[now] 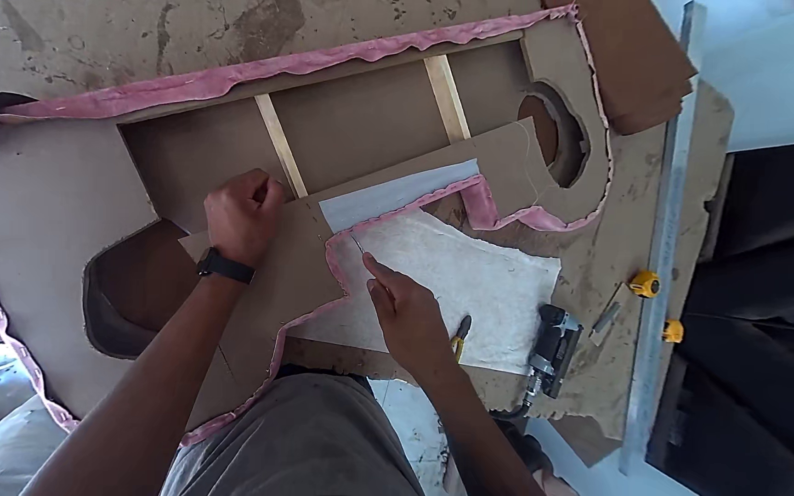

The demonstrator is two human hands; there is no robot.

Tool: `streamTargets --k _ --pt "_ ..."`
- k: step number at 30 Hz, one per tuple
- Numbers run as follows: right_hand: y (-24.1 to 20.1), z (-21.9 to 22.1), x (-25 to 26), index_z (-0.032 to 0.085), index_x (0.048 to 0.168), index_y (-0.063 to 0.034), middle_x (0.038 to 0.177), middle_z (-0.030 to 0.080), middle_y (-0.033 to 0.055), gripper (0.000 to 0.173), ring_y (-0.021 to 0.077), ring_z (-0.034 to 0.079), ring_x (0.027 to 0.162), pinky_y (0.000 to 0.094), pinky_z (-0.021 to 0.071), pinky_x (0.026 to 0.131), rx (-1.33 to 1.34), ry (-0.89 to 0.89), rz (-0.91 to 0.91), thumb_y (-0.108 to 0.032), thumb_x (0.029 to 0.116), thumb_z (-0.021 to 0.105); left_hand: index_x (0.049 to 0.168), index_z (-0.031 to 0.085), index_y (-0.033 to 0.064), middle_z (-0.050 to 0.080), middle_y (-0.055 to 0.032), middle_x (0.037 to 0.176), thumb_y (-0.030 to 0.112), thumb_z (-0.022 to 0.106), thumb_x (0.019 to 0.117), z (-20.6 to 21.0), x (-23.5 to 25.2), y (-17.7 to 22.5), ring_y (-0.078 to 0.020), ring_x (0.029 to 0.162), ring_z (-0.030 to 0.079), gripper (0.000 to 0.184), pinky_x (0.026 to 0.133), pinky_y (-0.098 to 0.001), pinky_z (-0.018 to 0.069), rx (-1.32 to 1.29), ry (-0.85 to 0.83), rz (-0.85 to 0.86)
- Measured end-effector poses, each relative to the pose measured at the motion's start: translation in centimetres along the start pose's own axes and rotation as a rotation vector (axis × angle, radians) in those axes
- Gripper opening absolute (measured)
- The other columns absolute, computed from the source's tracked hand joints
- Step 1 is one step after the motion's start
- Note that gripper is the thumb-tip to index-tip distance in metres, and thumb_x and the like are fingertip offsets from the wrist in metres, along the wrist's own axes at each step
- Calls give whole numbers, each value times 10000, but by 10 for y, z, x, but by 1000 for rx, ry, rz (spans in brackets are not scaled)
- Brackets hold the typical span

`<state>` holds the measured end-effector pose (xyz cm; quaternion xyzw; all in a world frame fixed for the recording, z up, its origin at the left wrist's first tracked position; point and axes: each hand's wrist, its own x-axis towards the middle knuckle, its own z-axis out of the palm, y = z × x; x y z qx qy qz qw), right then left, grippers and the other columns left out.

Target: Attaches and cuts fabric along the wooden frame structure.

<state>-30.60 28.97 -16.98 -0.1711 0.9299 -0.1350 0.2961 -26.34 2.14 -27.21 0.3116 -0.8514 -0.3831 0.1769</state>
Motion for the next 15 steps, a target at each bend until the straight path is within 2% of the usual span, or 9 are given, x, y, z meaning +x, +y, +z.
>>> streamTargets --k 4,6,7,9,11,13,15 --pt "-31 -23 10 511 1508 -413 951 670 7 436 160 654 777 398 566 666 -230 -104 35 -361 1076 470 810 696 151 601 24 645 328 544 1024 1 1 3 -117 580 576 317 534 -385 474 10 3 -15" --pt "-36 -9 7 530 1499 -371 897 674 8 435 161 643 716 400 566 632 -135 -71 79 -333 1067 491 795 687 148 600 28 644 322 546 1023 1 -2 1 -111 581 576 320 537 -378 476 2 -2 -26" --pt "-33 4 6 534 1498 -355 841 661 9 436 157 613 650 391 556 590 -2 -26 99 -316 1064 507 788 682 148 595 28 640 321 545 1023 0 -1 0 -108 580 574 323 537 -373 476 -3 6 -25" --pt "-21 31 1 563 1486 -334 697 570 13 434 144 483 498 334 450 453 452 54 163 -264 1058 546 782 683 143 592 27 635 309 551 1018 2 0 -1 -107 576 570 317 533 -363 474 -20 27 -2" --pt "-13 47 -1 571 1482 -286 691 525 55 409 130 404 456 283 378 401 1000 9 222 -234 1080 515 796 691 139 599 25 644 300 555 1018 0 -2 -2 -104 578 571 306 532 -356 476 -13 28 19" --pt "3 60 -2 523 1504 -273 724 515 47 408 83 400 428 226 390 375 1436 -101 222 -290 1103 451 838 706 121 629 4 671 294 544 1026 -1 -3 0 -116 596 595 303 555 -376 498 -6 -3 15" --pt "26 69 -1 487 1530 -276 757 525 51 427 85 412 437 219 394 379 1568 -158 109 -336 1114 411 877 720 116 657 -3 695 310 530 1036 0 -3 0 -118 616 622 314 580 -393 525 -12 -14 14"
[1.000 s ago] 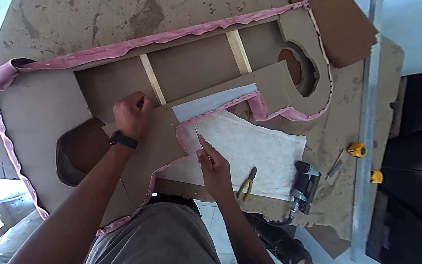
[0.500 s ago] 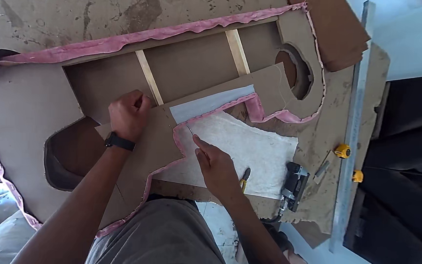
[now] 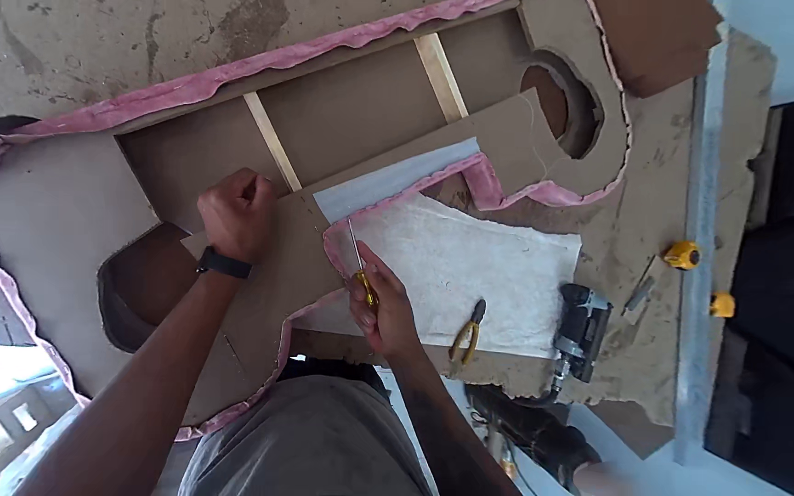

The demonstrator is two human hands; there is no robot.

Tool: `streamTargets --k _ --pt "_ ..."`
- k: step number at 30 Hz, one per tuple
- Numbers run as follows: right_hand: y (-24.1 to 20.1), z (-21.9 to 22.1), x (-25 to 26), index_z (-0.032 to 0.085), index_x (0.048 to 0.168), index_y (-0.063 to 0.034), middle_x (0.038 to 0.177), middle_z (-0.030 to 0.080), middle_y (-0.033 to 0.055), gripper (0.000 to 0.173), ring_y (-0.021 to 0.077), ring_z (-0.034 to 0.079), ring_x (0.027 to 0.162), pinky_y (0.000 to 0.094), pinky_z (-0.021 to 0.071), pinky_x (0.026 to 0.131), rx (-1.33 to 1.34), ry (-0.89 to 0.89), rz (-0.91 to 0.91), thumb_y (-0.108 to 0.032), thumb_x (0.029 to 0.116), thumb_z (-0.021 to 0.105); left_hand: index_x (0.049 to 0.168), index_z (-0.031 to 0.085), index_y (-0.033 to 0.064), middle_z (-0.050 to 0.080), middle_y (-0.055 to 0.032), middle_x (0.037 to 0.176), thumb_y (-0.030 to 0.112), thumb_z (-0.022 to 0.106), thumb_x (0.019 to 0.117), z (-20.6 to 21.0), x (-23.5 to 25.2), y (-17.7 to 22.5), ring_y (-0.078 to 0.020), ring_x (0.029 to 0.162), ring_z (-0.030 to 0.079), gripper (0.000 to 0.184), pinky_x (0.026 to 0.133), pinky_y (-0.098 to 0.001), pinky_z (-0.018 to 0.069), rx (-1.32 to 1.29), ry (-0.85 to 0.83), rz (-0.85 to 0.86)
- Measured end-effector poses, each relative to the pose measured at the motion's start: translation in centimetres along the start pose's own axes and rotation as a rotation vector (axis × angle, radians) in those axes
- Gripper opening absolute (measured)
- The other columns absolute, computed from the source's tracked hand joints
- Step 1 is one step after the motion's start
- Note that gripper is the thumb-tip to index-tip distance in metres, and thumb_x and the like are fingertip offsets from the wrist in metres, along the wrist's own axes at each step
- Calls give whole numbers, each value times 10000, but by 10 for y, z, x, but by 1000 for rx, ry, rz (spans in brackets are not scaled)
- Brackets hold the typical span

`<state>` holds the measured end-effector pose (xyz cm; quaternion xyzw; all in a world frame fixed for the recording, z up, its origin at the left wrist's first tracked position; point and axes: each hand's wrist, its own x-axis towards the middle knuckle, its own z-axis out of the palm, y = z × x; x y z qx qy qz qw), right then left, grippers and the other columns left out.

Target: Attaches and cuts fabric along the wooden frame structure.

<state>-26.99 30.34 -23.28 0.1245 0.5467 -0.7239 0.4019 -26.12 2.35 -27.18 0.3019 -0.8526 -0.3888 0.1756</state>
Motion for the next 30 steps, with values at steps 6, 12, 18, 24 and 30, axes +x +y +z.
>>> streamTargets --k 6,12,18,24,30 --pt "-16 -99 -22 426 1568 -372 1231 637 16 541 186 658 856 394 587 659 -821 324 -356 -361 1046 569 963 735 106 715 -73 802 371 486 1051 -1 0 9 -205 726 694 373 681 -509 565 78 -45 -17" --pt "-14 -215 -95 698 1225 -118 1335 624 93 333 245 624 1218 488 580 966 -1071 721 -353 -343 980 678 935 728 116 690 -72 762 384 486 1049 -4 -3 8 -214 686 663 378 644 -520 526 99 -16 -23" --pt "13 -249 -97 760 914 -123 1173 634 174 457 389 602 1092 589 522 904 -1452 750 2 -569 821 793 931 724 96 687 -90 762 375 488 1048 -3 -6 7 -235 697 665 384 649 -533 523 104 -18 -9" --pt "-8 -230 -117 643 1135 68 1096 719 203 304 320 723 979 485 635 813 -532 565 -135 -180 1039 496 886 715 117 673 -61 744 352 498 1037 -1 -3 7 -217 699 660 354 650 -524 529 102 -1 -5" --pt "-53 -133 -70 609 1219 35 1308 591 344 500 499 628 1166 614 547 983 -167 -191 -204 -327 902 747 839 699 151 624 -7 683 365 516 1030 1 1 3 -171 634 613 340 588 -471 505 96 13 -16"
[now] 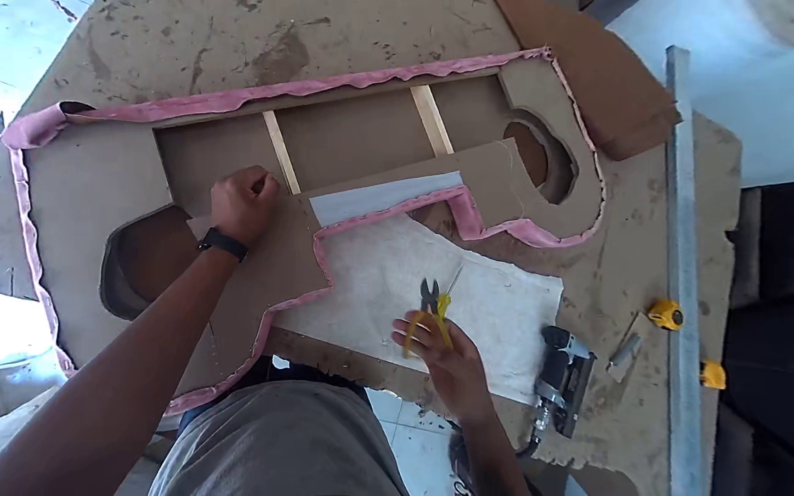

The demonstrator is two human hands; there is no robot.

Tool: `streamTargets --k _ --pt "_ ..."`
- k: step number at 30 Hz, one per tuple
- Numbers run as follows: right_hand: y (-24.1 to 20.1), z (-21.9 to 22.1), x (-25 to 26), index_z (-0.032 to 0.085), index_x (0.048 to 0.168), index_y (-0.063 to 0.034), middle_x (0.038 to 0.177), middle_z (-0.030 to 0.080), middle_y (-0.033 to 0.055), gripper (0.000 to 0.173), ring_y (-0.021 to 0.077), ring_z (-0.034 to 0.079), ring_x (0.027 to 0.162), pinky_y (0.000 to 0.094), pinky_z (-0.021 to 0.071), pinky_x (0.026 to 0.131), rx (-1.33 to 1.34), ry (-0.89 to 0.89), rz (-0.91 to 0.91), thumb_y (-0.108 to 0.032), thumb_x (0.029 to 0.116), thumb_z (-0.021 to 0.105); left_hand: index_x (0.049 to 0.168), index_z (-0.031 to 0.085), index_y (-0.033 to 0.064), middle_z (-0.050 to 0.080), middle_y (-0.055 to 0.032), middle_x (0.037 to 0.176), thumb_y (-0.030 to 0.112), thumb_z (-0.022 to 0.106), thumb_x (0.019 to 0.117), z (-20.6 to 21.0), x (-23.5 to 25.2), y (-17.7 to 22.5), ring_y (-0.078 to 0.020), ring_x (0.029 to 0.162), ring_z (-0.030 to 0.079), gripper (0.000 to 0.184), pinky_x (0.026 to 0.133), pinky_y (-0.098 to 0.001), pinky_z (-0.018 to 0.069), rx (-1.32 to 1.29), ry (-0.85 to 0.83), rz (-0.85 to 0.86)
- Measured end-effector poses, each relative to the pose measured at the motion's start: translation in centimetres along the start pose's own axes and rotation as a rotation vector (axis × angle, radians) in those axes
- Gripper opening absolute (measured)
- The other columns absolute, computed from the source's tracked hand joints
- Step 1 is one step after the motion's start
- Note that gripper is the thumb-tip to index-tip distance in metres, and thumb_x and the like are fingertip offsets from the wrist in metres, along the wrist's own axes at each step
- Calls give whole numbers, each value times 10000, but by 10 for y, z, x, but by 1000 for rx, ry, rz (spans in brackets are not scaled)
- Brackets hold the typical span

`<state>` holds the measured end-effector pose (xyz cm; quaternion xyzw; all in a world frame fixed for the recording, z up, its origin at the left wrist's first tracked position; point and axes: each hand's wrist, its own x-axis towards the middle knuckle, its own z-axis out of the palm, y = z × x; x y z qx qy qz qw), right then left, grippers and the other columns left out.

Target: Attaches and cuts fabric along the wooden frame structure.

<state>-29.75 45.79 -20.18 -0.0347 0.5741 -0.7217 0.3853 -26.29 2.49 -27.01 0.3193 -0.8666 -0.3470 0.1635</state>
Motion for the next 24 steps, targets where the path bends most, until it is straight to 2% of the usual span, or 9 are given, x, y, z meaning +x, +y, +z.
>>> streamTargets --k 2,3,5,7,8,14,21,24 --pt "-5 18 42 618 1170 21 1102 671 286 344 408 705 954 540 598 864 -20 -166 104 -249 958 642 829 696 155 614 6 672 354 522 1025 1 0 0 -155 622 600 329 577 -453 494 3 3 10" --pt "-7 23 63 610 1142 11 1033 687 261 283 376 718 893 512 608 827 -33 -254 161 -223 985 591 836 704 156 625 5 681 352 526 1023 1 1 1 -154 630 608 323 583 -452 501 8 0 5" --pt "-13 32 102 597 1124 28 1080 682 269 289 386 714 949 524 599 868 -92 -437 281 -236 1035 517 846 710 159 641 5 699 352 526 1023 2 4 1 -153 647 623 320 593 -452 514 25 -3 -6" --pt "-14 37 133 637 1129 66 1184 665 295 419 417 690 1060 554 573 942 -165 -564 397 -299 1077 438 850 711 163 655 4 715 354 522 1022 4 5 1 -156 663 637 318 604 -461 522 45 -14 -19" --pt "-15 38 144 642 1133 81 1194 660 305 452 424 684 1079 556 567 960 -196 -602 444 -296 1091 397 850 712 166 661 7 722 354 520 1020 4 6 0 -152 669 643 318 607 -460 528 54 -17 -20" --pt "-30 39 185 666 1146 77 1196 686 280 450 401 702 1071 513 589 946 -365 -714 642 -250 1107 359 817 690 163 642 14 712 329 523 1016 6 9 1 -146 657 627 309 592 -440 521 71 -15 -32" --pt "-40 35 216 659 1113 64 1115 706 268 443 388 729 966 518 618 867 -419 -819 729 -228 1100 328 825 693 164 636 18 707 336 521 1027 7 11 3 -134 648 618 316 580 -417 510 105 -41 -36" --pt "-45 37 225 653 1129 57 1126 704 265 422 395 727 975 519 620 865 -434 -869 758 -202 1095 322 836 702 163 646 19 713 331 525 1025 8 11 3 -132 655 625 309 590 -416 516 118 -38 -39"
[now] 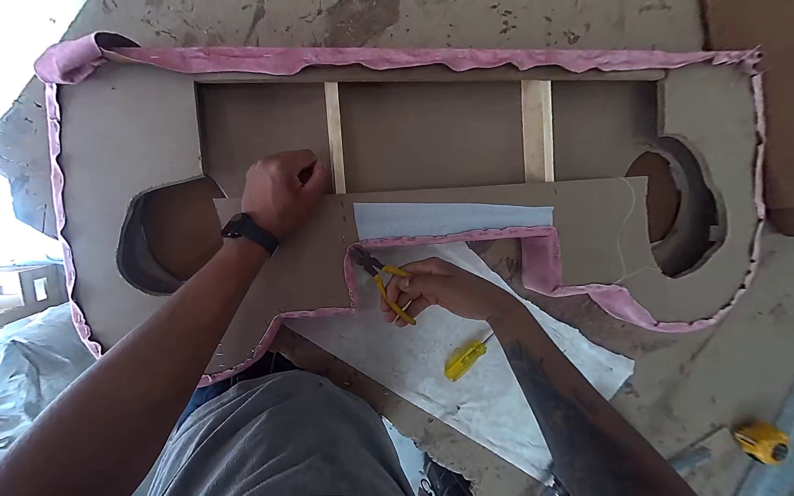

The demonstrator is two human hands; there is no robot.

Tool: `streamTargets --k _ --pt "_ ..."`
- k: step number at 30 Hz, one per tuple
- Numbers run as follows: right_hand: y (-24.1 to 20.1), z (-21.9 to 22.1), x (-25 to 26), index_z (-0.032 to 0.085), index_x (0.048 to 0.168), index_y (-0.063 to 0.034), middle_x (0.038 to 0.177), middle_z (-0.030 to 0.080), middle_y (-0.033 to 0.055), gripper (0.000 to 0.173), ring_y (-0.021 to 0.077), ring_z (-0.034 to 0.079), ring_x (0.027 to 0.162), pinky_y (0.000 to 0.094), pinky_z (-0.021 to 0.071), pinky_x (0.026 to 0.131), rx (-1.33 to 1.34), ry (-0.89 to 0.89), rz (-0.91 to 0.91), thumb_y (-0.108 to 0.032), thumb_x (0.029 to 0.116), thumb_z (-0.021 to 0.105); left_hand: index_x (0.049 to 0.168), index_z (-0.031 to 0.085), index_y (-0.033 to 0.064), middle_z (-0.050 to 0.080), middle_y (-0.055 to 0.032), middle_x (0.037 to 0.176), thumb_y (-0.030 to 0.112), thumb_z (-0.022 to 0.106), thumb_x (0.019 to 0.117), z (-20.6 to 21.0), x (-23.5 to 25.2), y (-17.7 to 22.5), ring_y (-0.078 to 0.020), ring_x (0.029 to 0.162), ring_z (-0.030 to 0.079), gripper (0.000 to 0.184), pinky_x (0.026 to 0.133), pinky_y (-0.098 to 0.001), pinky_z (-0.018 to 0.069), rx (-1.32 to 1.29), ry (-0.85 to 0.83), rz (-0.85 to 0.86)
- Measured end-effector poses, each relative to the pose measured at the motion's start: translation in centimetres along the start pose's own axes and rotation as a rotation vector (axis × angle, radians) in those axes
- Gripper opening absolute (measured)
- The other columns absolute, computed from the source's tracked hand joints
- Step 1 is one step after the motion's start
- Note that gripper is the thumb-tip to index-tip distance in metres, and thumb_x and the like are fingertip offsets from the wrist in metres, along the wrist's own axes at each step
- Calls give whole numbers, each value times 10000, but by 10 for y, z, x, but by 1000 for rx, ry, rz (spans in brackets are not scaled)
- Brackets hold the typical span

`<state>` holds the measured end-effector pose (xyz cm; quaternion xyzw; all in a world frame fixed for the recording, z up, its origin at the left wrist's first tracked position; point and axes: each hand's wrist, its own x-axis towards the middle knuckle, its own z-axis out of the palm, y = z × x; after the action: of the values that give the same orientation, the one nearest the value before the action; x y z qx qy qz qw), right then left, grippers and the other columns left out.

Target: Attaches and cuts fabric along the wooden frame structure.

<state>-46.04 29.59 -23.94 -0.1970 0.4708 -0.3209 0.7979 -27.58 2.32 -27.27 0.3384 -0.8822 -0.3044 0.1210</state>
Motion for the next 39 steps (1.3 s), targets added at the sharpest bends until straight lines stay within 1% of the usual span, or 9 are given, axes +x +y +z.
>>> streamTargets --k 7,11,16,23,27,29,33,36,39 --pt "13 -4 23 615 1090 -1 931 690 202 429 298 722 759 416 626 653 69 -87 -9 -363 1102 386 846 704 166 655 16 722 345 516 1023 0 0 2 -140 665 634 314 600 -428 516 33 -11 -12" --pt "18 27 27 625 899 -54 624 553 66 465 141 482 440 278 415 403 -296 257 -57 -434 1095 443 851 703 172 653 18 725 364 503 1031 2 1 4 -142 677 638 331 611 -437 515 56 -37 -22" --pt "53 32 34 559 782 -154 796 518 -3 371 131 528 635 332 475 526 -1138 764 -417 -425 1036 558 868 704 163 662 -4 740 369 499 1029 1 -1 8 -171 695 652 332 620 -469 524 83 -72 -37" --pt "66 49 42 604 749 -130 795 582 -5 393 118 520 613 289 448 512 -556 620 -425 -379 1051 565 840 698 172 652 13 721 372 503 1025 -1 2 4 -158 677 641 336 606 -456 514 70 -44 -36" --pt "38 40 29 693 980 14 928 753 159 437 282 742 779 411 640 722 -109 275 -155 -326 1106 448 844 690 157 656 -13 730 372 491 1027 -1 -1 3 -187 687 648 346 606 -478 512 83 -70 -25" --pt "35 27 34 671 976 45 906 733 203 481 290 729 730 405 627 660 17 158 -154 -340 1113 418 848 690 164 658 -9 732 379 487 1027 -1 1 4 -186 689 649 346 609 -480 511 89 -82 -24" --pt "35 50 41 622 798 -59 645 542 26 399 114 487 516 295 407 471 -348 379 -310 -340 1065 524 846 693 181 655 10 727 392 489 1025 -2 -1 5 -170 687 647 344 610 -479 514 92 -96 -30" --pt "11 109 23 642 788 -107 793 595 -10 344 85 579 675 283 530 574 -803 400 -638 -362 1019 635 832 690 185 659 14 724 398 490 1021 -3 2 3 -169 693 653 348 612 -482 514 95 -83 -41" --pt "8 116 4 727 1003 -131 927 691 -54 336 48 644 765 262 580 673 -651 367 -467 -406 1065 545 853 698 175 664 -2 735 399 488 1027 -3 1 5 -185 699 656 354 617 -491 516 82 -93 -33"
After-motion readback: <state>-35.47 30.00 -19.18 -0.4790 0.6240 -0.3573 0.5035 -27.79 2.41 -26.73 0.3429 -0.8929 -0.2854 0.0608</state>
